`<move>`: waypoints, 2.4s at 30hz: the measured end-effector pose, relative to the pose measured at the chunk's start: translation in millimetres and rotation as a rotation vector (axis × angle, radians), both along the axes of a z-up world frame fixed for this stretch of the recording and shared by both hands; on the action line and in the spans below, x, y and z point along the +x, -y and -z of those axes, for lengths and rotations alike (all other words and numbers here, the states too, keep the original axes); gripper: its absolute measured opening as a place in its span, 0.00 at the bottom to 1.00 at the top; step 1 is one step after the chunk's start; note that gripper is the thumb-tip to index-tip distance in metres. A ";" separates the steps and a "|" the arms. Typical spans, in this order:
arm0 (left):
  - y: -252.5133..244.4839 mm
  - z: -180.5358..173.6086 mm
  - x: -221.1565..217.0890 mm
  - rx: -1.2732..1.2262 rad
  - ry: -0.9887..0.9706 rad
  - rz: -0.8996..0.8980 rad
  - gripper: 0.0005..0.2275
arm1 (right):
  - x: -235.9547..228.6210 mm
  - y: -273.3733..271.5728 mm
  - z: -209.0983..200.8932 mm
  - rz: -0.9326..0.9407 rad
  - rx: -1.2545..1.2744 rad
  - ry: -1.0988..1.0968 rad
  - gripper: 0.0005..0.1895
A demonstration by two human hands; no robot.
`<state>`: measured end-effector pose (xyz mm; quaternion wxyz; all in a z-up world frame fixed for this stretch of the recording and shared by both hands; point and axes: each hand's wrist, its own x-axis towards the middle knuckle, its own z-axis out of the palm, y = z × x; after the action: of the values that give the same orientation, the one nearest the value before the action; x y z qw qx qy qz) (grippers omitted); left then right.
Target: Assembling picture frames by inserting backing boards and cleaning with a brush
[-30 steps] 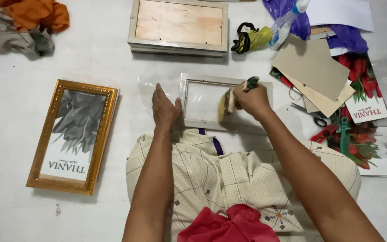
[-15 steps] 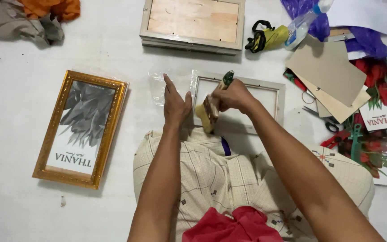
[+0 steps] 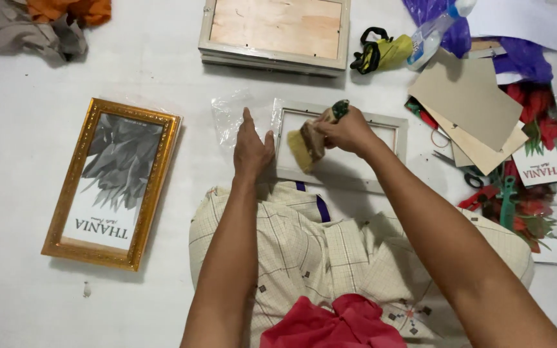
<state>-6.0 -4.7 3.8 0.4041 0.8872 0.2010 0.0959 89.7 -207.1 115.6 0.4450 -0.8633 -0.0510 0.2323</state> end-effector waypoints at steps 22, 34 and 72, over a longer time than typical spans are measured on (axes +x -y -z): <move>-0.7 21.1 4.2 0.111 0.125 -0.016 0.30 | 12.4 90.0 2.3 0.248 -0.216 0.350 0.15; 2.8 24.3 9.8 0.147 0.168 -0.020 0.30 | 14.7 71.9 4.8 0.005 -0.719 0.383 0.16; -0.1 21.0 9.5 0.161 -0.047 -0.050 0.30 | 9.3 6.4 22.5 0.040 -0.023 0.127 0.11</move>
<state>3.5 -4.6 -17.2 0.3239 0.9136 0.2243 0.1009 99.0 -213.5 93.1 0.4354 -0.8823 -0.0593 0.1688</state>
